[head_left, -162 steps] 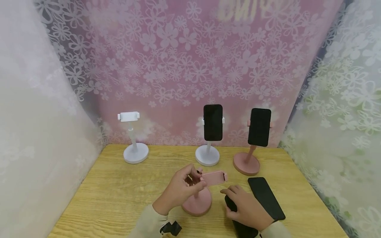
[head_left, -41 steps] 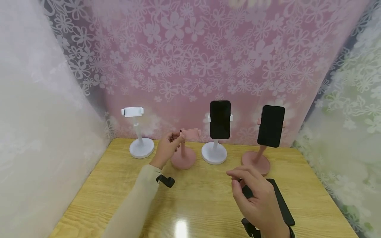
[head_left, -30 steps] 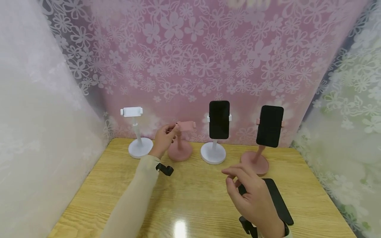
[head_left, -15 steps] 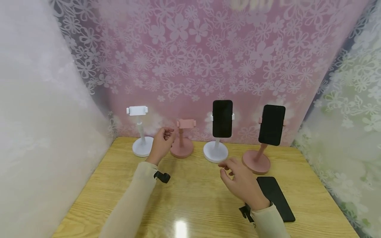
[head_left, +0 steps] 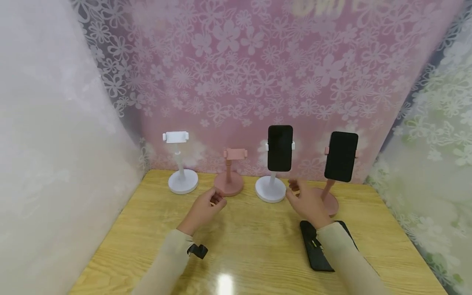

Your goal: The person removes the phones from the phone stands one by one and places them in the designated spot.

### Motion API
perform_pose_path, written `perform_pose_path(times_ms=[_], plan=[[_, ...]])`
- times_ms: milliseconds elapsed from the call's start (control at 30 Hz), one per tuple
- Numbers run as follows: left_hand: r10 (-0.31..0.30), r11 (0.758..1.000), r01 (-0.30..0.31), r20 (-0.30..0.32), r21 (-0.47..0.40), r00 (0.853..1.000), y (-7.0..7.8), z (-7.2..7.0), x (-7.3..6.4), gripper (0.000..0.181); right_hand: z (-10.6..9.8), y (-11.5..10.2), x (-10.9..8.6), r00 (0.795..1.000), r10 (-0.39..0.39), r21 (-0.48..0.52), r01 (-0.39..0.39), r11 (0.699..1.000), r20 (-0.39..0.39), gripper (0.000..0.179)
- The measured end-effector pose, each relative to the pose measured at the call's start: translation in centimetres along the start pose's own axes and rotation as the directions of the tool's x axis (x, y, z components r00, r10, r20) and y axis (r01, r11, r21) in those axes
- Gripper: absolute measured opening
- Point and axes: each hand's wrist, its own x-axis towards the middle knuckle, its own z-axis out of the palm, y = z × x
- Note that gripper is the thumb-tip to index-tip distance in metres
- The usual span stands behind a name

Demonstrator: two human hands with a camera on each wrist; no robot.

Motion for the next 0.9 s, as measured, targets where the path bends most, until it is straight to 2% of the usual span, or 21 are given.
perform_pose_path(times_ms=[67,133,267,400,500,667,733,900], plan=[[0.003,1.0,-0.003,0.026,0.009,1.0,-0.1,0.2,-0.4,0.016,-0.9,0.1,1.4,1.0,0.026,0.129,-0.024,0.991,-0.016,0.055],[-0.008,1.0,0.007,0.051,0.018,0.999,-0.3,0.5,-0.7,0.016,-1.6,0.3,2.8,0.999,0.026,0.203,-0.021,0.979,-0.023,0.06],[-0.029,0.999,0.027,0.09,0.021,0.996,-0.5,0.8,-1.5,0.018,-2.2,0.6,5.0,0.999,0.007,0.256,0.002,0.967,-0.035,0.062],[-0.024,1.0,0.022,0.106,0.021,0.994,-0.6,1.0,-2.0,0.019,-2.2,0.5,6.1,0.999,0.04,0.358,-0.039,0.933,0.003,0.059],[-0.01,1.0,0.008,0.112,0.017,0.994,-0.6,1.0,-2.2,0.016,-1.7,0.5,6.5,0.998,0.043,0.464,-0.057,0.884,0.041,0.054],[-0.006,1.0,0.005,0.103,0.01,0.995,-0.6,0.9,-2.5,0.012,-0.5,0.9,6.5,0.998,0.028,0.641,-0.057,0.765,0.056,0.048],[-0.003,1.0,0.002,0.102,0.008,0.995,-0.6,0.8,-2.6,0.012,-0.1,1.0,6.4,1.0,0.009,0.687,-0.025,0.727,0.027,0.047],[0.011,1.0,-0.012,0.106,0.004,0.994,-0.6,0.7,-2.7,0.012,0.9,1.2,5.7,0.992,-0.097,0.726,0.129,0.675,-0.085,0.045]])
